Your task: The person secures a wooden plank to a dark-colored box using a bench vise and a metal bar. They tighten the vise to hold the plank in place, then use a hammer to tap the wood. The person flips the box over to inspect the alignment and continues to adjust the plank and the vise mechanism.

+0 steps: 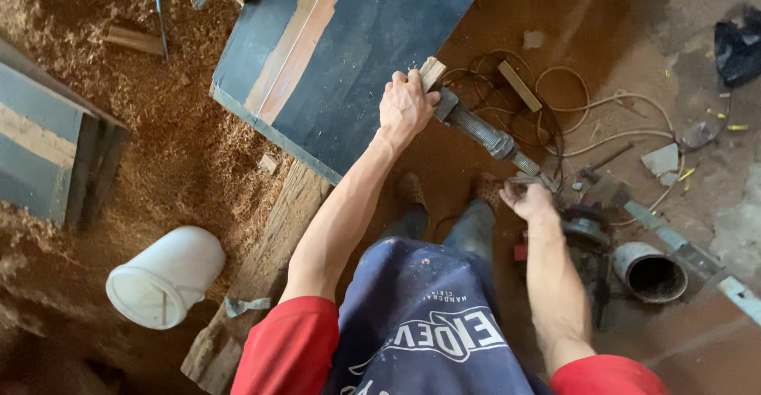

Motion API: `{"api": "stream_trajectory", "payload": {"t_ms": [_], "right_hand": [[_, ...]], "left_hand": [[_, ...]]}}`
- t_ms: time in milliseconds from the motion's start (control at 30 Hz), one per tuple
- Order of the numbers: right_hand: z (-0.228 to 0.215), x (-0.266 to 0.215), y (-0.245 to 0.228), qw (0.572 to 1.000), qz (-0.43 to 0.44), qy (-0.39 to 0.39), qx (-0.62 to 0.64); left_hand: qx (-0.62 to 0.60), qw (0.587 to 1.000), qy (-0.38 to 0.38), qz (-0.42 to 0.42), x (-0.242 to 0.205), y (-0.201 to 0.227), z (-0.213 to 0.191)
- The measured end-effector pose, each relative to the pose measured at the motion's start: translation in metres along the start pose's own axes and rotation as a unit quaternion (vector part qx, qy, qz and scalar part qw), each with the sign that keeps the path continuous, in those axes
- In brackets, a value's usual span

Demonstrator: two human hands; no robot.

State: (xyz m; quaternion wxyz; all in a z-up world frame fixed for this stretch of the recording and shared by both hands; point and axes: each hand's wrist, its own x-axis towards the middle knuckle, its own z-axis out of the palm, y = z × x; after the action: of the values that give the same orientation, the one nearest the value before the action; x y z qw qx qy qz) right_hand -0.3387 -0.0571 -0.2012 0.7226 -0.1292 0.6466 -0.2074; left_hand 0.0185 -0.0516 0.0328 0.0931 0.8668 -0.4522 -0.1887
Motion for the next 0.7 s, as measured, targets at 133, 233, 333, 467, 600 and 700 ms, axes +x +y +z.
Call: {"api": "stream_trajectory", "payload": {"t_ms": [133,233,333,467,600,700], "right_hand": [[0.004,0.035,-0.055,0.962,0.224,-0.148,0.057],[0.022,0.058,-0.093,0.976,0.205,-0.057,0.043],[0.031,0.055,-0.157,0.990,0.073,-0.099,0.070],[0.045,-0.036,-0.231,0.978,-0.143,-0.128,0.078],[0.045,-0.168,-0.199,0.910,-0.387,-0.118,-0.089],[0.039,-0.246,-0.141,0.799,-0.541,-0.116,-0.237]], "left_hand": [[-0.008,1.000,-0.008,-0.012,-0.002,0.001,0.000],[-0.008,1.000,0.004,-0.012,-0.002,0.002,0.002],[-0.007,1.000,0.012,-0.009,-0.002,0.002,0.005],[-0.012,1.000,0.016,-0.010,-0.001,0.001,0.005],[-0.016,0.999,0.029,0.008,-0.004,-0.002,0.004],[-0.015,1.000,0.011,0.009,-0.001,-0.003,0.002]]}}
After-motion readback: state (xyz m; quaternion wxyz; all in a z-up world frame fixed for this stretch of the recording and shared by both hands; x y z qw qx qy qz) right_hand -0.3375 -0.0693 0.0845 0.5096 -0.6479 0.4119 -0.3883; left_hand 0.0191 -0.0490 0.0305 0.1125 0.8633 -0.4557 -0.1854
